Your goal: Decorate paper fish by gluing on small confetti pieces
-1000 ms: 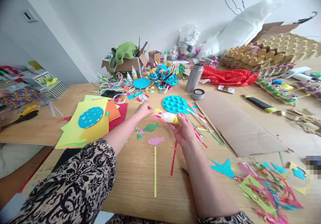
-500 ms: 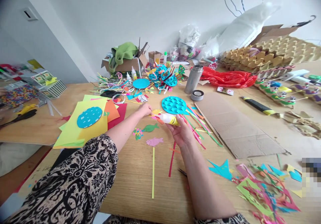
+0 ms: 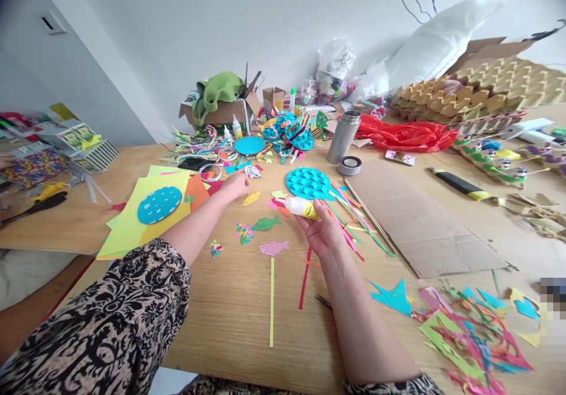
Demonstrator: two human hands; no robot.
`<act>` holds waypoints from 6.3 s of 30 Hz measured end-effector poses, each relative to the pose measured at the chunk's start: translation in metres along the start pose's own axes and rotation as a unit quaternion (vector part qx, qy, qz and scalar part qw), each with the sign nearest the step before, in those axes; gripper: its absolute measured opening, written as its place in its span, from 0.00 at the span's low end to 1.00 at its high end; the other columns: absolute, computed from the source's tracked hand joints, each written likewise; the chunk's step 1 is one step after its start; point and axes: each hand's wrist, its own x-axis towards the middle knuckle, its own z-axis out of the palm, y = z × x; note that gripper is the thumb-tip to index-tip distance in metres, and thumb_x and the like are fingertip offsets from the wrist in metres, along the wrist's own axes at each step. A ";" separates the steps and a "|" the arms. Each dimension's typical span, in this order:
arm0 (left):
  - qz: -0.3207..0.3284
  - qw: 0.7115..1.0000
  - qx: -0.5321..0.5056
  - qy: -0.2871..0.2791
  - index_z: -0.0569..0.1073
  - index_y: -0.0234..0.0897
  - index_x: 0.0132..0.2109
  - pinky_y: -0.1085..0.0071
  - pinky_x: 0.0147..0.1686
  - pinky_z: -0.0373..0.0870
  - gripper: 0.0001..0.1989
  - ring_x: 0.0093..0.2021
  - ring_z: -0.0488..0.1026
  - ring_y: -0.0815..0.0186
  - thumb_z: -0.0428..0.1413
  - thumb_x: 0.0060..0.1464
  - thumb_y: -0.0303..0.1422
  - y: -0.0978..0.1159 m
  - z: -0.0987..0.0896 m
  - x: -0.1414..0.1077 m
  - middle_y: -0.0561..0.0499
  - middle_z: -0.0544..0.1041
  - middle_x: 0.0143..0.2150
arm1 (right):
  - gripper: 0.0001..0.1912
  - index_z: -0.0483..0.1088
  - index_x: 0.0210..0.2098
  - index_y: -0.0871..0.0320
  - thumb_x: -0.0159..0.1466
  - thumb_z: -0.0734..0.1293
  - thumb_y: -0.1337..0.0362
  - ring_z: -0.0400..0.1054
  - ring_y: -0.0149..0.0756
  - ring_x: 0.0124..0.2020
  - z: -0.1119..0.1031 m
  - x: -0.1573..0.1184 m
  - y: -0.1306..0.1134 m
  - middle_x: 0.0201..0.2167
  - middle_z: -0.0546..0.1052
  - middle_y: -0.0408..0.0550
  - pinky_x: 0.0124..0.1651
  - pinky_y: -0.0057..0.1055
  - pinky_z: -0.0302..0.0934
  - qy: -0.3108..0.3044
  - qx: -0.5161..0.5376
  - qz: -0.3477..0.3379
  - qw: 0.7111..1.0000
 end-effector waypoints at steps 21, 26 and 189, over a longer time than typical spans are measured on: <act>0.148 0.974 0.021 -0.168 0.79 0.39 0.31 0.72 0.43 0.69 0.09 0.38 0.74 0.63 0.67 0.37 0.26 0.052 0.053 0.008 0.54 0.79 0.32 | 0.10 0.71 0.38 0.59 0.57 0.73 0.67 0.78 0.38 0.39 -0.005 0.004 0.002 0.38 0.81 0.48 0.38 0.30 0.76 -0.019 0.007 -0.008 1.000; 0.136 0.976 0.010 -0.171 0.77 0.38 0.27 0.71 0.46 0.69 0.08 0.38 0.74 0.62 0.67 0.37 0.25 0.055 0.052 0.009 0.54 0.77 0.27 | 0.07 0.70 0.39 0.59 0.60 0.69 0.68 0.78 0.37 0.37 -0.001 0.002 0.000 0.36 0.81 0.50 0.36 0.31 0.76 -0.001 0.008 0.004 1.000; 0.283 0.935 0.213 -0.016 0.72 0.36 0.54 0.54 0.59 0.63 0.16 0.61 0.62 0.53 0.51 0.64 0.37 0.011 0.027 -0.216 0.46 0.74 0.55 | 0.06 0.71 0.38 0.55 0.61 0.69 0.63 0.77 0.33 0.33 0.045 -0.018 -0.011 0.32 0.80 0.43 0.34 0.26 0.76 -0.052 0.025 0.027 0.998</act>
